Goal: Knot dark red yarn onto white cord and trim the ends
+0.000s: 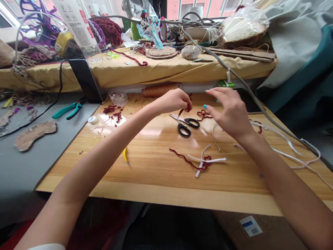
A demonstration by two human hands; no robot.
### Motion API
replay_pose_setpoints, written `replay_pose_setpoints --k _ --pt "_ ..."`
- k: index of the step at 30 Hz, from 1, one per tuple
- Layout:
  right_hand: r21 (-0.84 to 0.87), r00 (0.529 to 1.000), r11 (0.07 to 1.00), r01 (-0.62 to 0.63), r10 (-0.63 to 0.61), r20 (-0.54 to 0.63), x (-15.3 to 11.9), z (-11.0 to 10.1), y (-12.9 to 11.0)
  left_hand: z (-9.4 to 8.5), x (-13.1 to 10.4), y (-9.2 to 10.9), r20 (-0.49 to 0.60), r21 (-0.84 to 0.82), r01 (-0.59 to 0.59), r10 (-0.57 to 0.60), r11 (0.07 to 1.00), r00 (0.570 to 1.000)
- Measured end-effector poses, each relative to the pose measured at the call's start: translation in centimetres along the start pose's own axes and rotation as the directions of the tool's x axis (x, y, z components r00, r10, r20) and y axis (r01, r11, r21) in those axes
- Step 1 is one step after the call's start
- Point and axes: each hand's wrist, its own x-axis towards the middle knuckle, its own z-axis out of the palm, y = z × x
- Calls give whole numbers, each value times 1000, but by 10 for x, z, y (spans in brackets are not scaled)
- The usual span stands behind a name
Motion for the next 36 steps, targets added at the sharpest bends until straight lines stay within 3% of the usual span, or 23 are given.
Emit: replay_pose_setpoints --k 2,5,7,11,13,15,18,20,22,25,29,33,36 --pt "300 992 954 -19 -19 121 -1 4 -11 -6 -17 8 19 -50 -47 48 998 999" --pt "611 939 763 -208 -19 343 -5 10 -24 -13 -39 11 -13 -57 -54 53 997 998" --pt "652 904 696 -300 -11 427 -6 10 -28 -18 -51 7 -61 -36 -33 31 999 998" --pt "623 896 709 -332 29 443 -5 1 -30 -23 -75 -3 -91 -46 33 -37 998 995" --pt "611 902 722 -324 42 429 -4 -3 -31 -21 -85 -6 6 -142 62 -61 988 998" --pt "616 902 721 -318 30 431 -5 -5 -35 -16 -91 -7 169 -272 80 -35 959 985" --pt "649 893 692 -314 -17 450 -7 -5 -40 -6 -95 -4 409 -418 117 72 901 910" --pt "673 889 675 -303 -55 456 -8 -4 -43 1 -95 -2 493 -472 143 126 870 861" --pt "682 887 671 -290 -80 455 -10 -2 -44 6 -95 0 505 -520 166 145 838 851" --pt "664 889 696 -272 -82 450 -11 2 -46 13 -95 0 397 -618 154 137 771 907" --pt "637 903 727 -258 -53 426 -14 8 -51 21 -94 -6 125 -680 27 79 732 989" --pt "586 926 778 -225 -16 378 -18 13 -59 27 -91 -12 -33 -686 -69 64 725 997" --pt "507 956 858 -77 -80 282 -21 15 -63 27 -89 -15 -104 -707 -119 65 697 992"
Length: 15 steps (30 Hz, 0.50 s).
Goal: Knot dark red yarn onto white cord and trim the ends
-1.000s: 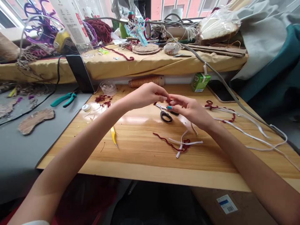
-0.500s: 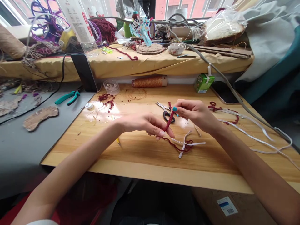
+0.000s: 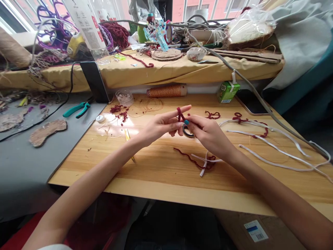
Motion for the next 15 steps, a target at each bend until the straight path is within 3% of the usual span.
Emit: replay_pose_setpoints --k 5,11,15 --pt "-161 987 976 150 -158 -37 -2 6 3 -2 1 -2 -17 37 -32 32 999 999" --pt "-308 966 921 237 -257 -23 -2 8 10 -2 3 -9 -148 385 -104 173 917 974" --pt "-337 963 907 251 -271 -11 -3 8 11 1 2 -8 -188 496 -119 240 860 952"
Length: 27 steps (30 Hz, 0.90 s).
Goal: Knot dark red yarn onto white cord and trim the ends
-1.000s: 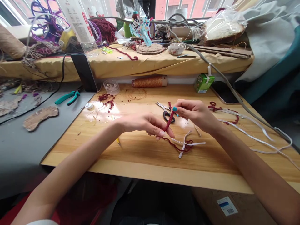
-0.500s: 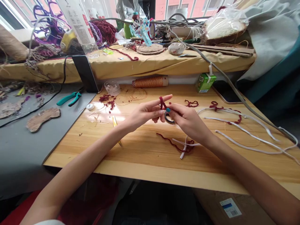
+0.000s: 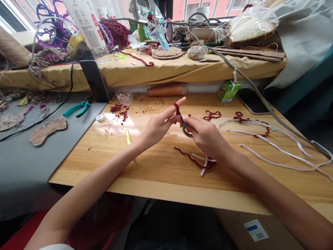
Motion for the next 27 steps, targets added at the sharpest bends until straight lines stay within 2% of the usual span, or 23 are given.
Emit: replay_pose_setpoints --k 3,7,10,14,15,17,19,20,24,26,27 --pt "35 1000 999 -15 14 23 0 1 -2 1 -1 3 -20 -32 -23 22 999 1000" --pt "88 998 996 -32 26 63 1 0 -3 2 -2 6 12 -168 -24 26 985 1000" --pt "-2 992 997 -77 77 95 4 -9 2 -1 -2 6 -16 -220 -14 10 975 1000" --pt "-180 967 950 -256 252 -42 7 -31 16 -10 -1 0 -69 -212 -4 -10 977 998" --pt "-203 958 938 -282 285 -15 8 -35 19 -13 0 -3 -72 -201 0 -15 979 997" --pt "-221 932 934 -282 321 167 7 -39 23 -19 2 -7 -79 -175 0 -14 984 997" --pt "-224 894 944 -242 307 328 4 -35 25 -27 5 -11 -109 -141 -17 2 990 994" --pt "-233 889 946 -225 297 348 2 -31 26 -32 6 -12 -135 -121 -34 17 992 991" --pt "-323 914 909 -262 341 218 -2 -10 29 -56 11 -14 -292 -53 -95 75 994 953" --pt "-342 914 895 -286 362 183 0 -7 33 -63 11 -15 -315 -63 -86 62 994 947" --pt "-336 909 897 -286 365 201 3 -8 34 -64 11 -16 -295 -83 -71 43 994 954"
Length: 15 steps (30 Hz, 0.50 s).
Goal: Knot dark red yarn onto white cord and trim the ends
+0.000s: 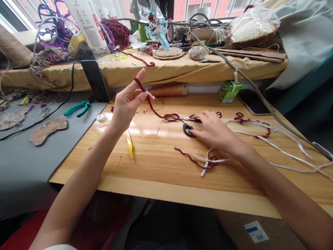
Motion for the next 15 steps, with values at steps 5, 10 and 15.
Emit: replay_pose_setpoints --k 5,10,15 --pt "13 968 1000 -16 13 252 10 -21 3 8 -7 -4 228 -95 177 -152 980 962" --pt "-150 951 985 -82 122 284 0 -36 14 13 -11 -9 361 -190 316 -233 929 903" --pt "272 958 947 -171 95 270 -5 -45 33 11 -13 -9 438 -260 380 -243 888 865"
